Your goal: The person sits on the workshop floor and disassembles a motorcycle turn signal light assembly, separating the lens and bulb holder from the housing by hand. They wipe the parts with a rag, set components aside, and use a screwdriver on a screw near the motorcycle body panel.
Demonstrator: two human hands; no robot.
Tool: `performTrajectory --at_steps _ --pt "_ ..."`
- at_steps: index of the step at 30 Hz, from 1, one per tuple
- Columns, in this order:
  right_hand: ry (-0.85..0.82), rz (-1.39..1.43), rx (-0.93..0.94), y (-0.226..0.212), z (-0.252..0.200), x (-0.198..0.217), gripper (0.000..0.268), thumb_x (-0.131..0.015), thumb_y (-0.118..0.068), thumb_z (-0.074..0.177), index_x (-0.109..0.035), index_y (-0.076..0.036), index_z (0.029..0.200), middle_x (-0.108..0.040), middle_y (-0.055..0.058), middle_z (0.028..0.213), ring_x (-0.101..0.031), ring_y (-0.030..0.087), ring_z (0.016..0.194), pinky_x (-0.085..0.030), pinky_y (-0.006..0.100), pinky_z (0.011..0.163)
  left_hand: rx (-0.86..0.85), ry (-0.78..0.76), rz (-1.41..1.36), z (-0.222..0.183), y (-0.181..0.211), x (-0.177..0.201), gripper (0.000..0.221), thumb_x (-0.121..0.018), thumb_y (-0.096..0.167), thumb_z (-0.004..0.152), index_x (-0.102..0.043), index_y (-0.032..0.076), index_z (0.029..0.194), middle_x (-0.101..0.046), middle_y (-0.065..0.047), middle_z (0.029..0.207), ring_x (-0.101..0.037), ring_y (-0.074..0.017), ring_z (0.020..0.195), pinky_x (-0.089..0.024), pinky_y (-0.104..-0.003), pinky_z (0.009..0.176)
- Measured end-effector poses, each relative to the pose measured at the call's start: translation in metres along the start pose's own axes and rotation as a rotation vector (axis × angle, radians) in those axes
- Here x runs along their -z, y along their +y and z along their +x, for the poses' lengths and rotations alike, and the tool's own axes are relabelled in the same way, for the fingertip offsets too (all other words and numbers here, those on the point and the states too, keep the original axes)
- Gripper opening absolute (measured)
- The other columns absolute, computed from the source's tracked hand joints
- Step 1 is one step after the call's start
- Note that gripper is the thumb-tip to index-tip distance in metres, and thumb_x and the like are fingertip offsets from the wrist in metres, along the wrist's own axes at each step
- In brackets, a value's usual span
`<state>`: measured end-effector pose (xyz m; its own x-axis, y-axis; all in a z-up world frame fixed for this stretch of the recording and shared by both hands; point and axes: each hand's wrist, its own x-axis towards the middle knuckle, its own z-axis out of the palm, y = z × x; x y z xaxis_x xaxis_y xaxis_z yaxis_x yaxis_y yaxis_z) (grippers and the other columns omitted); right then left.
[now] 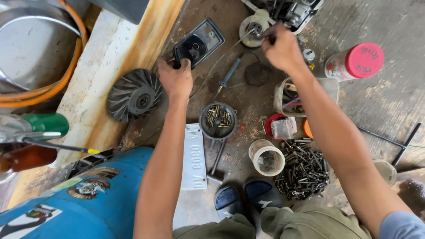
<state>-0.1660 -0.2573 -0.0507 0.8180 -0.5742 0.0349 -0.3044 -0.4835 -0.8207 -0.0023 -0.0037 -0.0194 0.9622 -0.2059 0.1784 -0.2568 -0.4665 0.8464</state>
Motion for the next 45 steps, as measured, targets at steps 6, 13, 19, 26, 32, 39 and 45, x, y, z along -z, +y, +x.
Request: performTrajectory --at_steps 6,13,19,26,32,39,45 --pt "0.298 -0.222 0.332 0.061 0.046 0.006 0.016 -0.071 0.001 0.082 -0.076 0.004 0.097 -0.076 0.016 0.087 -0.069 0.030 0.068 -0.056 0.038 0.066 0.035 -0.046 0.063 -0.003 -0.005 -0.013 0.039 -0.069 0.018 0.084 -0.056 0.002 0.117 -0.071 -0.015 0.104 -0.073 -0.0252 0.087 -0.058 -0.036 0.079" --pt "0.101 -0.655 0.187 0.077 0.098 -0.009 0.019 -0.073 -0.011 0.098 -0.071 0.003 0.086 -0.071 0.016 0.073 -0.068 0.031 0.057 -0.060 0.040 0.059 0.028 -0.057 0.101 -0.001 -0.003 -0.012 0.039 -0.070 0.017 0.084 -0.057 0.002 0.119 -0.070 -0.016 0.106 -0.072 -0.0271 0.089 -0.057 -0.038 0.081" --pt "0.104 -0.882 0.396 0.088 0.122 -0.025 0.007 -0.069 -0.008 0.077 -0.072 -0.003 0.081 -0.073 0.018 0.082 -0.071 0.033 0.069 -0.059 0.041 0.065 0.050 -0.070 0.026 0.003 -0.007 0.001 0.037 -0.066 0.011 0.085 -0.054 -0.001 0.118 -0.072 -0.014 0.099 -0.072 -0.0222 0.081 -0.058 -0.032 0.076" --pt "0.005 -0.910 0.376 0.079 0.132 -0.032 0.009 -0.071 -0.005 0.078 -0.074 -0.002 0.085 -0.074 0.015 0.079 -0.069 0.032 0.060 -0.059 0.041 0.055 -0.014 -0.062 0.093 0.000 -0.005 0.012 0.038 -0.067 0.011 0.085 -0.056 -0.001 0.119 -0.072 -0.015 0.100 -0.073 -0.0238 0.083 -0.058 -0.034 0.077" --pt "-0.053 -0.871 0.401 0.083 0.131 -0.040 0.013 -0.072 -0.001 0.078 -0.076 0.000 0.091 -0.074 0.016 0.076 -0.069 0.030 0.054 -0.059 0.039 0.049 -0.009 -0.048 0.100 0.004 -0.009 0.017 0.039 -0.067 0.012 0.084 -0.056 -0.001 0.119 -0.072 -0.015 0.100 -0.072 -0.0241 0.083 -0.058 -0.035 0.078" --pt "0.168 -0.876 0.616 0.115 0.130 -0.049 0.009 -0.074 -0.016 0.084 -0.077 -0.012 0.092 -0.075 0.008 0.087 -0.067 0.029 0.063 -0.055 0.039 0.057 -0.064 -0.067 0.087 -0.003 -0.008 0.015 0.036 -0.070 0.011 0.083 -0.058 0.001 0.115 -0.072 -0.014 0.100 -0.073 -0.0235 0.083 -0.057 -0.034 0.077" --pt "0.121 -0.765 0.477 0.137 0.123 -0.041 0.041 -0.078 -0.037 0.103 -0.072 0.002 0.110 -0.073 0.024 0.097 -0.069 0.042 0.075 -0.057 0.050 0.066 -0.333 -0.001 0.279 -0.021 -0.018 0.020 0.039 -0.072 0.022 0.084 -0.058 -0.001 0.111 -0.071 -0.021 0.098 -0.071 -0.0402 0.080 -0.057 -0.045 0.072"
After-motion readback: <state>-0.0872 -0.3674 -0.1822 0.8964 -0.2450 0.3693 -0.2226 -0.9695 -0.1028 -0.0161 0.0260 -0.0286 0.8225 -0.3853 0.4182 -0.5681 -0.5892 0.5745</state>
